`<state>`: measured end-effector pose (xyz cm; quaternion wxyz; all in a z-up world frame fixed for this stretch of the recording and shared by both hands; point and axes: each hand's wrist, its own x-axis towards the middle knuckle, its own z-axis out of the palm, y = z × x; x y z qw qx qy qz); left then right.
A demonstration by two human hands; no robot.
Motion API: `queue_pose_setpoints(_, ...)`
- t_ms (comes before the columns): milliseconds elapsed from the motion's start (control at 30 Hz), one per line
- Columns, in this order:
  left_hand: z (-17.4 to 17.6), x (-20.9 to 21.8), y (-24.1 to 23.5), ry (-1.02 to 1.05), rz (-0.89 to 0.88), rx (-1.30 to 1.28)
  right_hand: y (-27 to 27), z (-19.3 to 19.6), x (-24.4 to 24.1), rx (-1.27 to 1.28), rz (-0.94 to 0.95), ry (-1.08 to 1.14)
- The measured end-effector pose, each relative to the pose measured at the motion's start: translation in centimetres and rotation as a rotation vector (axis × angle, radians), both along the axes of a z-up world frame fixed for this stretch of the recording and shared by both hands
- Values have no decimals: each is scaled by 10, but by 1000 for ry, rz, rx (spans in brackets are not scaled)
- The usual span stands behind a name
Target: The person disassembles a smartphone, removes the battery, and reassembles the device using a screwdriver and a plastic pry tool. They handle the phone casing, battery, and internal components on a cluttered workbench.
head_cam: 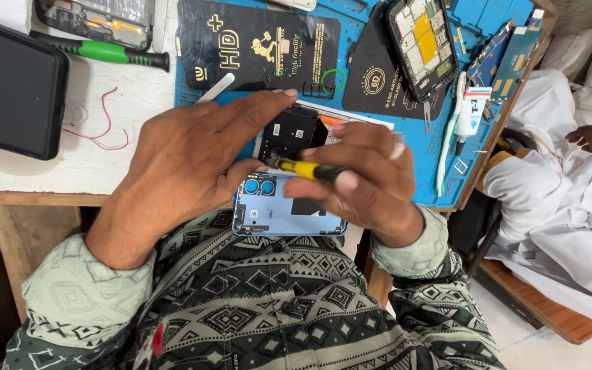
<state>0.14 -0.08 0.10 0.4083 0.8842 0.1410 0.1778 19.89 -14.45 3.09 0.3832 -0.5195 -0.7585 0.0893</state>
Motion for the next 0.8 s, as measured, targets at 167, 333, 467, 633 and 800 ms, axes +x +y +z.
queue_pose_setpoints(167,1,-1,1,-16,4,-19,0,3,3,-39,127,16)
queue_pose_setpoints(333,2,0,2,-6,-4,-14,4,3,1,12,42,11)
queue_pose_setpoints(467,0,-1,1,-13,8,-1,-1,-3,-3,53,-54,-7)
queue_pose_setpoints(633,2,0,1,-16,3,-37,1,-23,-2,49,41,175)
queue_pose_setpoints(800,-2,-3,1,-10,-4,-1,5,-36,17,264,-101,406)
